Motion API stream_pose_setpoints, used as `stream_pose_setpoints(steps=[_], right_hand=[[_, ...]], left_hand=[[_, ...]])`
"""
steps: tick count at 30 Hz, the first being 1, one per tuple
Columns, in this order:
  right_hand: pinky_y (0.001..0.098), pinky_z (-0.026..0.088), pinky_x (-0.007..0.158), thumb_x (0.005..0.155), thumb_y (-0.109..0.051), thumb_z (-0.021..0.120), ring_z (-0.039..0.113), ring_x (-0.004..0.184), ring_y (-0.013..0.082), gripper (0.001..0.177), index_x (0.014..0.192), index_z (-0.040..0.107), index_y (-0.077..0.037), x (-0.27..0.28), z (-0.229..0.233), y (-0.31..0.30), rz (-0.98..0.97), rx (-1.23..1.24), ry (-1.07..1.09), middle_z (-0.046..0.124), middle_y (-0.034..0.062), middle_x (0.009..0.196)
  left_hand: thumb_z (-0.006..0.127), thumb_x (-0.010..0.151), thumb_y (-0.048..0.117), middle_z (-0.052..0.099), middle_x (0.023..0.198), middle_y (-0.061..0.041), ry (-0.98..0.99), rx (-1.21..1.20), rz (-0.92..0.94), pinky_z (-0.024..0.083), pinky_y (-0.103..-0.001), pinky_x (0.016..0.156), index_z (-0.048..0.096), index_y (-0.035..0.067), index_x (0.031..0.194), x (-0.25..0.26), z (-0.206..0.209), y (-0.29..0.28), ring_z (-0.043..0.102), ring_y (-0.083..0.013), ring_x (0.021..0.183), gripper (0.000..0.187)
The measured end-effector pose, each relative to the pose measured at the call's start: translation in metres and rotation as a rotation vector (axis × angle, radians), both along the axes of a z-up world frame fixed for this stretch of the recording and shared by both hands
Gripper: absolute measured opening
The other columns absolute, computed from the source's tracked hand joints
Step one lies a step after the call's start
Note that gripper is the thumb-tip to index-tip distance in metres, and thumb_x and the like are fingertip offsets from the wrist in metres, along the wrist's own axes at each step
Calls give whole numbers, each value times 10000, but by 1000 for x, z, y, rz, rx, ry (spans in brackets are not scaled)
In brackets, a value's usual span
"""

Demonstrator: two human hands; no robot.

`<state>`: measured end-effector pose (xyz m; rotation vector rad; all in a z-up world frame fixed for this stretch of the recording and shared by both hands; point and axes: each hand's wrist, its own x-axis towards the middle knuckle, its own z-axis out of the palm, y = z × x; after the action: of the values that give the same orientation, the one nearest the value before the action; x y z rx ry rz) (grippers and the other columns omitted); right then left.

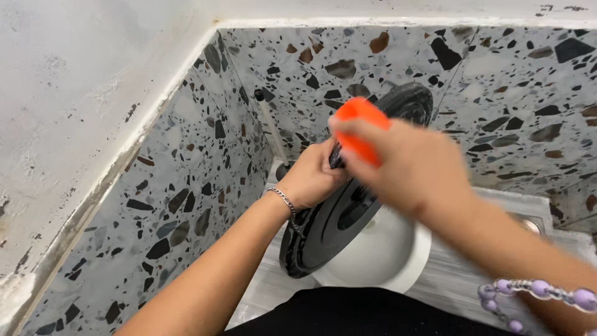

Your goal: The person scrubs a black plastic bin lid using an orange brush and soapy water, turning the lid over to clean both sides and the rim, then uses a pink scoop to pour water over it to rinse.

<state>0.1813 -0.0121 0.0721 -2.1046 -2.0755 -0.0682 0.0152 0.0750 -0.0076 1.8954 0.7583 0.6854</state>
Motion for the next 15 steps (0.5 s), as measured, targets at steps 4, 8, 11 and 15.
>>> stream_pose_setpoints(steps=[4,8,11,15], right_hand=[[459,598,734,959,-551,636,750,807,352,456,1388,608,-398,72,18,50,-275,-46,283,759,142,984],[496,569,767,1007,-531,662,725,857,374,424,1324,703,-253,93,2,60,-135,185,173,751,182,1008],[472,576,740,980,-551,599,719,815,381,450,1375,669,-347,45,-1,27,-229,-7,-17,742,182,967],[434,614,699,990,-621,504,738,762,299,491,1432,581,-422,39,15,19,-262,-190,106,759,137,870]], left_hand=[[663,842,29,721,964,-85,-54,-7,-36,528,-277,883,585,26,1320,5,-1,-11,636,-125,875,484],[649,826,38,717,900,-69,-18,-74,-5,545,-275,816,587,53,1325,10,5,-19,630,-122,812,503],[673,849,37,708,889,-78,6,-9,5,543,-289,816,619,35,1280,9,5,-14,619,-141,805,435],[650,828,24,707,879,-63,-48,-33,-5,542,-286,814,595,56,1300,7,4,-19,636,-130,813,476]])
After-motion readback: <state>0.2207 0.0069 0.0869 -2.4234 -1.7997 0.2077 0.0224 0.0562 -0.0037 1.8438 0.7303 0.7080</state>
